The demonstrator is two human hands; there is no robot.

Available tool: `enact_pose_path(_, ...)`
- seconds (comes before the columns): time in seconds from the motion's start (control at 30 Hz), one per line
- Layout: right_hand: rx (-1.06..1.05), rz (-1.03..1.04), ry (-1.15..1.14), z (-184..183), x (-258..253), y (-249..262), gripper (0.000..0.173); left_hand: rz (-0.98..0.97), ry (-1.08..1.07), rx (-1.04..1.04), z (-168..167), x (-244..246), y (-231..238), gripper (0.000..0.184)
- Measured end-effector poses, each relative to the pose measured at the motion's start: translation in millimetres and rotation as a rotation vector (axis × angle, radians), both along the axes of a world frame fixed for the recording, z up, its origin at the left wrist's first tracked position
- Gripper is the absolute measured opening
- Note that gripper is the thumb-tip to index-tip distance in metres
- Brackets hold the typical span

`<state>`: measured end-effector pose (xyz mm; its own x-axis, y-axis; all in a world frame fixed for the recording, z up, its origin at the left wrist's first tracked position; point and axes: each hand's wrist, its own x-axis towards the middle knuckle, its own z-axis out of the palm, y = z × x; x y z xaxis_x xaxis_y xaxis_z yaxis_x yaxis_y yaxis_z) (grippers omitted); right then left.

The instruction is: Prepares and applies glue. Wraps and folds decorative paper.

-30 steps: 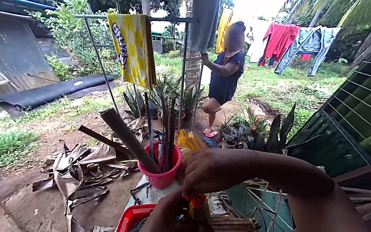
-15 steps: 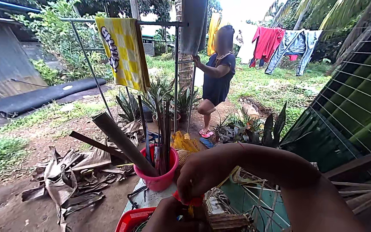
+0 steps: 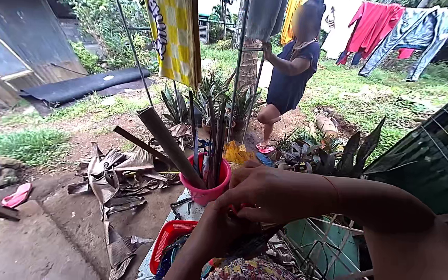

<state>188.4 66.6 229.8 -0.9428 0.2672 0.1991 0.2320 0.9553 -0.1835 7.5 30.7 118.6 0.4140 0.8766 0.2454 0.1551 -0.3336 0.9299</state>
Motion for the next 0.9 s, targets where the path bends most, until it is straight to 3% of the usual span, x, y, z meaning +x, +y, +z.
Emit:
enact_pose_path(0.13,0.144,0.035,0.076,-8,3,-13,0.039,0.049,-0.087,0.200,-7,-1,4,0.020)
enact_pose_path(0.27,0.239,0.044,0.153,-14,12,-19,0.037,0.086,-0.211,0.101,-6,0,9,0.022)
enact_pose_path(0.43,0.339,0.024,0.238,-19,26,-16,0.028,0.176,-0.173,0.153,2,-1,7,0.047)
enact_pose_path(0.53,0.399,0.010,0.275,-23,33,-8,0.025,0.204,-0.164,0.226,1,-1,7,0.050)
enact_pose_path(0.9,0.258,0.074,0.449,-45,26,12,0.023,0.278,-0.200,0.170,9,-8,-2,0.051)
